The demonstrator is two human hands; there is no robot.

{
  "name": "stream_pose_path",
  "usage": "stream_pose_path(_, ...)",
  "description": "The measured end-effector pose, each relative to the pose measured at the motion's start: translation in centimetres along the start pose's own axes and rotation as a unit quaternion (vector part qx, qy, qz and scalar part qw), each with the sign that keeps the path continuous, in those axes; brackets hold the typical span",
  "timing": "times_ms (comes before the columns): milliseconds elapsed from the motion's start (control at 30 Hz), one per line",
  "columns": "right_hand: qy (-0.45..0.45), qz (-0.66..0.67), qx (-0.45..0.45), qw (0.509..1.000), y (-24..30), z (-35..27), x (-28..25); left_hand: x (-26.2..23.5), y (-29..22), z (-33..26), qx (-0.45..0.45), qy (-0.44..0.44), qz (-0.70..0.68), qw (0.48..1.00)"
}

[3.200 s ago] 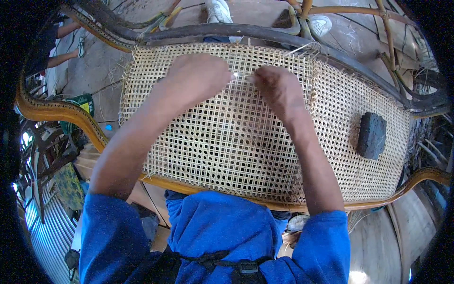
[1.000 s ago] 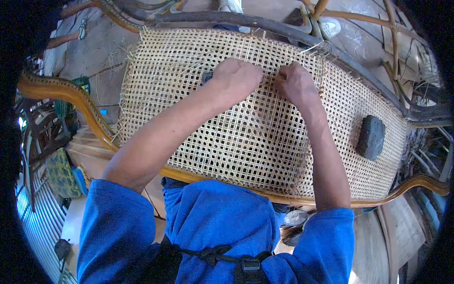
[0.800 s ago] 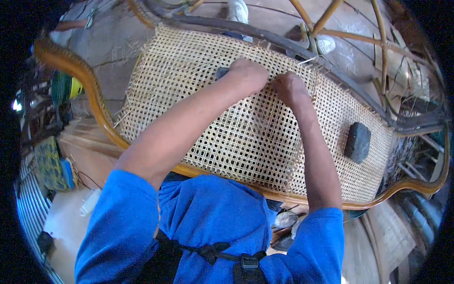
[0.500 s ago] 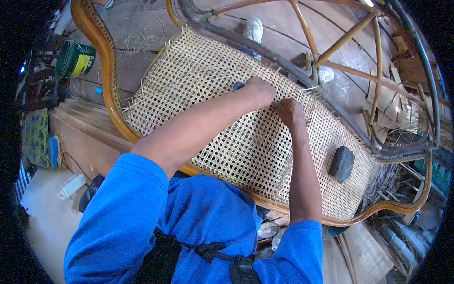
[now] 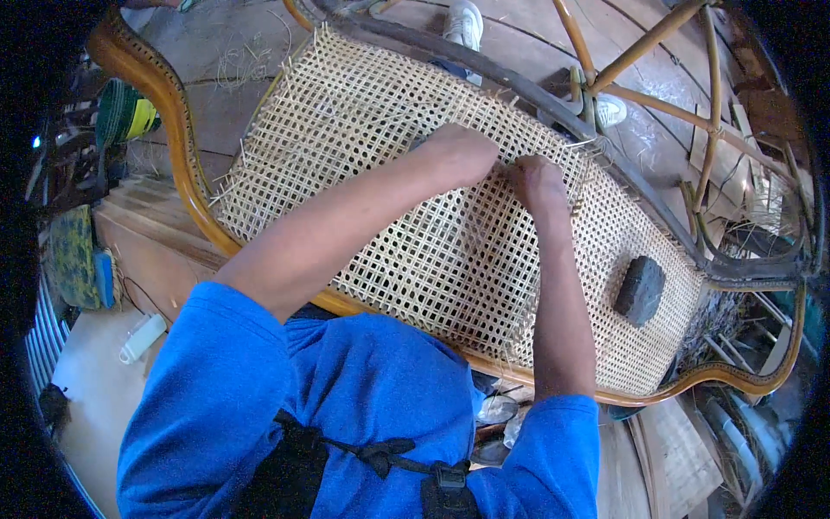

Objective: Repairing the woven seat of a rattan bench by weaving and securing rattan strips using hand tools.

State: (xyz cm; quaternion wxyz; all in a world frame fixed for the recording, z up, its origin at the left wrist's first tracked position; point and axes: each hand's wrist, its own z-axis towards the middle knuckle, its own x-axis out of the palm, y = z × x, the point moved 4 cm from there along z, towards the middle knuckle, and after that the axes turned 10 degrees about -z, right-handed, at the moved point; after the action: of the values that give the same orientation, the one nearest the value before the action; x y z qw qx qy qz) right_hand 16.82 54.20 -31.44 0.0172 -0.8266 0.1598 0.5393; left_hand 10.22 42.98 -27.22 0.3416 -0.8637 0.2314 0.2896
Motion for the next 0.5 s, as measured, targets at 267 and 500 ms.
stream_pose_path(267,-0.153,0.123,-0.107,0.975,-0.4,-1.3,-0.4,-2.7,-1.2,-0.2,-0.067,0.012,0.066,0.996)
stream_pose_path(500,-0.119,0.027,-0.195,0.973,-0.2,-0.9,-0.9,-2.0,1.4,-3.0,-0.055,-0.051,0.044,0.996)
